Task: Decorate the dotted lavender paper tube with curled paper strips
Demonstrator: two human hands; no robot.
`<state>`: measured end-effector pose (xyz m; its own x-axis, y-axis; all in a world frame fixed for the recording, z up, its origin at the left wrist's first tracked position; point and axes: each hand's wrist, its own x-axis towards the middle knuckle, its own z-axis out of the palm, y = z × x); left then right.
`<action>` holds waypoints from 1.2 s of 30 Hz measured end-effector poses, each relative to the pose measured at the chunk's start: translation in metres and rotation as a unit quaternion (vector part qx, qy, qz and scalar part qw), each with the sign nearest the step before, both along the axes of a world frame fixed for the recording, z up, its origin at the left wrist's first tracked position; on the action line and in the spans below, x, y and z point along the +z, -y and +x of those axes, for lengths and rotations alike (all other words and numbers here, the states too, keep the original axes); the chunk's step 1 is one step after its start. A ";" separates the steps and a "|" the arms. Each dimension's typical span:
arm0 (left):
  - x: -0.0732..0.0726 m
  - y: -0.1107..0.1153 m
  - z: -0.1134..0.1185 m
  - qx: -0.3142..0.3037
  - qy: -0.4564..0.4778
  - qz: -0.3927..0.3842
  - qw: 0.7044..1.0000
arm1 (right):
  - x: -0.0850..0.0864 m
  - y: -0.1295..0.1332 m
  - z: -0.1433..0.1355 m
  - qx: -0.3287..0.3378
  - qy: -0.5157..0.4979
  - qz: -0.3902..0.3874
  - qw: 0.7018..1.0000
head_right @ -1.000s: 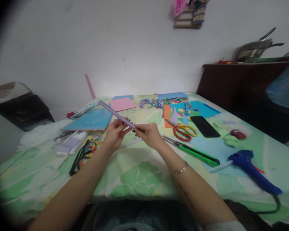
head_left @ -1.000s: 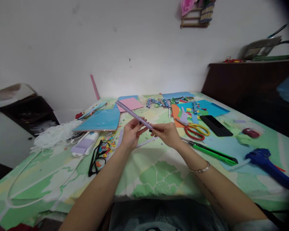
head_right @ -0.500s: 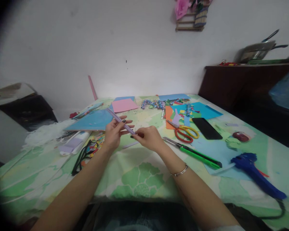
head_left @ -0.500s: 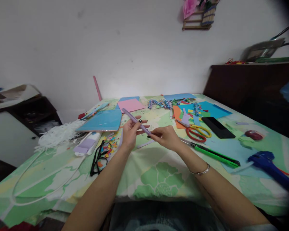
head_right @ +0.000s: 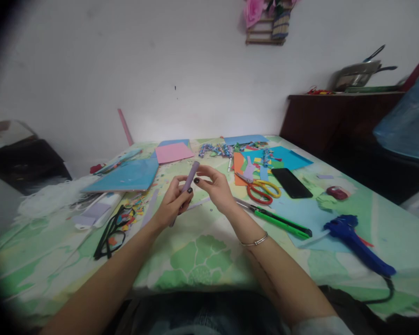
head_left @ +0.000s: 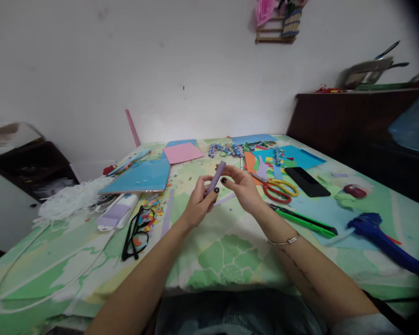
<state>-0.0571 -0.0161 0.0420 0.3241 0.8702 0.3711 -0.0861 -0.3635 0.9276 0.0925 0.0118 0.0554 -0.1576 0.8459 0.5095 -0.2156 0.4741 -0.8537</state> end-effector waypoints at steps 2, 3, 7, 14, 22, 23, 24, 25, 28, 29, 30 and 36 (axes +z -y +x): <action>-0.002 0.001 0.001 -0.017 -0.037 0.006 0.999 | -0.001 0.000 0.000 0.024 -0.018 0.000 1.000; -0.002 0.001 0.002 -0.020 -0.057 0.012 0.998 | -0.002 0.000 0.000 0.028 -0.025 0.000 0.999; -0.004 0.003 0.004 0.013 -0.119 0.047 0.992 | -0.004 0.000 0.000 0.013 -0.035 0.001 0.999; -0.002 0.005 0.005 0.086 -0.147 0.087 0.982 | -0.001 0.003 0.000 -0.021 -0.021 -0.012 0.999; -0.005 0.003 0.005 0.028 -0.064 0.021 0.997 | 0.000 0.003 0.004 0.048 -0.041 -0.027 0.998; -0.005 0.003 0.005 0.021 -0.056 0.012 0.998 | 0.001 0.004 0.005 0.056 -0.043 -0.031 0.997; -0.005 0.003 0.005 0.014 -0.050 0.005 0.999 | 0.002 0.004 0.005 0.062 -0.044 -0.035 0.996; -0.005 0.003 0.005 0.006 -0.043 -0.001 0.999 | 0.003 0.005 0.005 0.068 -0.046 -0.039 0.996; -0.004 0.004 0.005 -0.024 -0.015 -0.022 0.999 | 0.006 0.007 0.005 0.079 -0.050 -0.055 0.994; -0.003 0.004 0.005 -0.035 -0.006 -0.030 0.999 | 0.007 0.007 0.005 0.080 -0.051 -0.061 0.994; -0.003 0.005 0.005 -0.046 0.002 -0.036 0.998 | 0.008 0.007 0.005 0.082 -0.053 -0.067 0.993; -0.003 0.005 0.006 -0.110 0.058 -0.087 0.988 | 0.008 0.007 0.005 0.092 -0.069 -0.086 0.990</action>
<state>-0.0512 -0.0210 0.0394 0.4761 0.8376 0.2678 -0.2552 -0.1598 0.9536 0.0974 0.0046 0.0636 -0.2566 0.8853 0.3878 -0.4042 0.2661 -0.8751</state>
